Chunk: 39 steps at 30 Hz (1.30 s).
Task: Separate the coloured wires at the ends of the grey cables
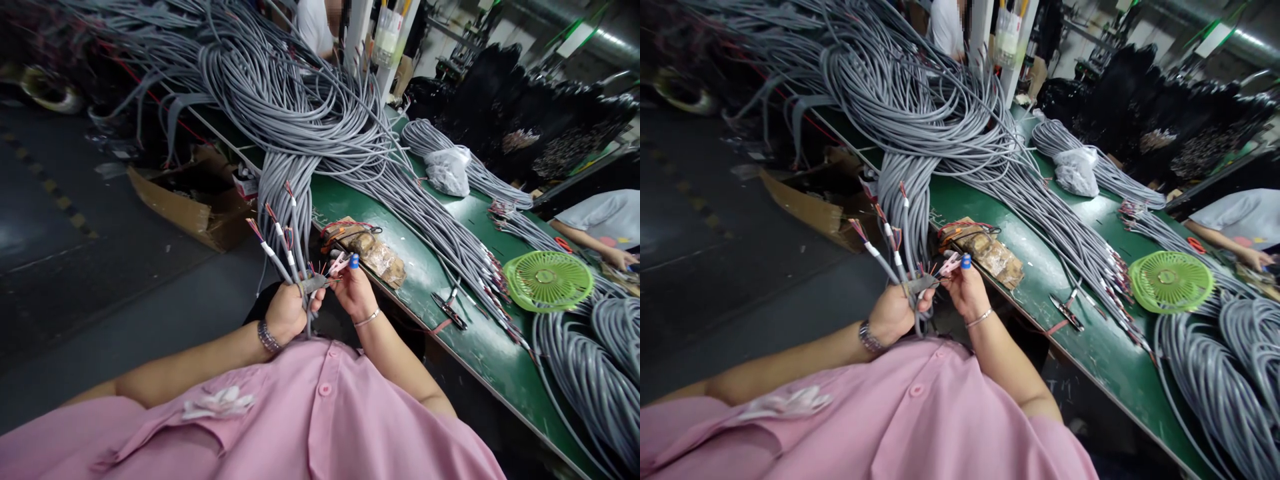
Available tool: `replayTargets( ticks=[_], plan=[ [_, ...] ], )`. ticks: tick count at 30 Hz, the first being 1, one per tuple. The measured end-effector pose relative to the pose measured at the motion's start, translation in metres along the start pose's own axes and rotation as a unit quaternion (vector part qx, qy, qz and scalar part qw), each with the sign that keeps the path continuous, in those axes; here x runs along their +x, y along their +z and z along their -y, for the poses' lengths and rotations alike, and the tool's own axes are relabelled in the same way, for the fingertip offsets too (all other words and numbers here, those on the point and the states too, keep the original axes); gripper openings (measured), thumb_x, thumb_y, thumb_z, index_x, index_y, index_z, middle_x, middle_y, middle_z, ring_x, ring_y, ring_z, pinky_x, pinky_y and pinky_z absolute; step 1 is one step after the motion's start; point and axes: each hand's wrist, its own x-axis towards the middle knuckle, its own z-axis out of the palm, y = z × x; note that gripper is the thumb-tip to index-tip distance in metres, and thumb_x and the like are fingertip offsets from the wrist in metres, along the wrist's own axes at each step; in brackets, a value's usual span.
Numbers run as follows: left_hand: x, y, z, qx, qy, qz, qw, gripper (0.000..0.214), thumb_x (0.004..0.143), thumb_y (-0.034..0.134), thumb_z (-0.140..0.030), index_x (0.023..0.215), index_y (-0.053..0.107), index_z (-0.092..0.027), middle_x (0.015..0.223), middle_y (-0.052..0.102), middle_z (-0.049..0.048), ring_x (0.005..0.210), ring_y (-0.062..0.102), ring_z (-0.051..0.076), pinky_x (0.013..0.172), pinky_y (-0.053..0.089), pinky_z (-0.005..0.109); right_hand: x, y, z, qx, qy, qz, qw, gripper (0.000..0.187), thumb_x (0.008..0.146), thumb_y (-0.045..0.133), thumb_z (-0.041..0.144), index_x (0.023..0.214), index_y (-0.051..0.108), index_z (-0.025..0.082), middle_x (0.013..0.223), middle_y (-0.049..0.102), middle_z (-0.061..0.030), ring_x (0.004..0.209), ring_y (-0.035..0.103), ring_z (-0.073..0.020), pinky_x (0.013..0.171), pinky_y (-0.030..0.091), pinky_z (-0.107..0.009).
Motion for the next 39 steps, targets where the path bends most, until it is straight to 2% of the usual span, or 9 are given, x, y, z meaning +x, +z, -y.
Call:
replayTargets(
  ticks=[5,8,14,18,21,27,31,35,39],
  plan=[
    [0.002,-0.002,0.005,0.021,0.007,-0.014,1.000,0.023,0.064,0.076,-0.027,0.074,0.062,-0.013,0.052,0.059,-0.0001,0.041,0.049,0.008,0.036,0.031,0.017,0.005,0.005,-0.002,0.042,0.000,-0.060,0.997,0.029,0.082,0.068,0.047,0.081,0.065,0.018,0.076,0.066,-0.0011,0.066,0.057,-0.0108,0.060,0.046,-0.021],
    [0.002,-0.002,0.006,0.032,0.015,-0.018,0.999,0.022,0.063,0.077,-0.027,0.074,0.063,-0.013,0.052,0.059,-0.0001,0.041,0.049,0.008,0.036,0.032,0.017,0.004,0.006,-0.004,0.043,0.002,-0.064,0.997,0.031,0.083,0.065,0.049,0.084,0.066,0.019,0.079,0.068,-0.0020,0.068,0.059,-0.0119,0.061,0.047,-0.023],
    [-0.004,-0.007,0.006,0.054,0.030,-0.019,0.998,0.022,0.063,0.076,-0.029,0.069,0.062,-0.013,0.051,0.059,0.0006,0.039,0.048,0.008,0.036,0.032,0.018,-0.004,-0.009,0.004,-0.009,0.064,0.013,0.998,0.055,0.081,0.051,0.071,0.088,0.065,0.018,0.080,0.068,-0.0029,0.063,0.059,-0.0110,0.058,0.051,-0.024],
    [-0.007,-0.015,0.008,0.073,0.035,0.000,0.997,0.021,0.067,0.076,-0.031,0.071,0.064,-0.013,0.051,0.059,0.0005,0.039,0.048,0.009,0.036,0.034,0.020,-0.014,-0.022,0.020,-0.151,0.131,0.085,0.976,0.052,0.072,0.067,0.064,0.087,0.065,0.014,0.076,0.068,-0.0035,0.059,0.059,-0.0106,0.056,0.054,-0.025],
    [-0.009,-0.019,0.010,0.095,0.043,0.016,0.994,0.022,0.067,0.076,-0.032,0.071,0.064,-0.014,0.052,0.060,0.0009,0.040,0.049,0.010,0.037,0.036,0.020,-0.021,-0.022,0.030,-0.243,0.143,0.119,0.952,0.047,0.065,0.078,0.056,0.082,0.064,0.014,0.073,0.068,-0.0026,0.057,0.059,-0.0099,0.054,0.054,-0.024],
    [-0.014,-0.019,0.012,0.142,0.036,0.061,0.987,0.022,0.067,0.076,-0.031,0.065,0.063,-0.014,0.052,0.060,0.0018,0.039,0.050,0.010,0.037,0.037,0.020,-0.028,-0.005,0.032,-0.308,0.098,0.114,0.939,0.037,0.062,0.082,0.044,0.077,0.064,0.015,0.062,0.060,0.0041,0.050,0.052,-0.0066,0.051,0.047,-0.020],
    [-0.014,-0.021,0.010,0.188,0.004,0.093,0.978,0.019,0.066,0.074,-0.028,0.063,0.063,-0.013,0.050,0.060,0.0028,0.036,0.050,0.011,0.037,0.038,0.021,-0.031,0.004,0.026,-0.323,0.064,0.129,0.935,0.036,0.063,0.081,0.044,0.073,0.062,0.015,0.061,0.060,0.0044,0.052,0.051,-0.0066,0.053,0.042,-0.020],
    [-0.011,-0.023,0.006,0.226,-0.039,0.113,0.967,0.016,0.066,0.072,-0.025,0.063,0.062,-0.013,0.049,0.060,0.0030,0.036,0.052,0.011,0.036,0.039,0.021,-0.033,0.004,0.023,-0.340,0.033,0.159,0.926,0.035,0.068,0.078,0.045,0.076,0.062,0.015,0.066,0.062,0.0028,0.057,0.053,-0.0083,0.058,0.044,-0.022],
    [-0.007,-0.024,0.005,0.163,-0.023,0.087,0.983,0.018,0.067,0.074,-0.027,0.070,0.061,-0.014,0.050,0.061,0.0007,0.037,0.051,0.011,0.036,0.039,0.020,-0.037,-0.005,0.024,-0.339,0.013,0.100,0.935,0.039,0.072,0.073,0.051,0.082,0.063,0.015,0.069,0.062,0.0019,0.059,0.054,-0.0080,0.059,0.045,-0.022]
  ],
)
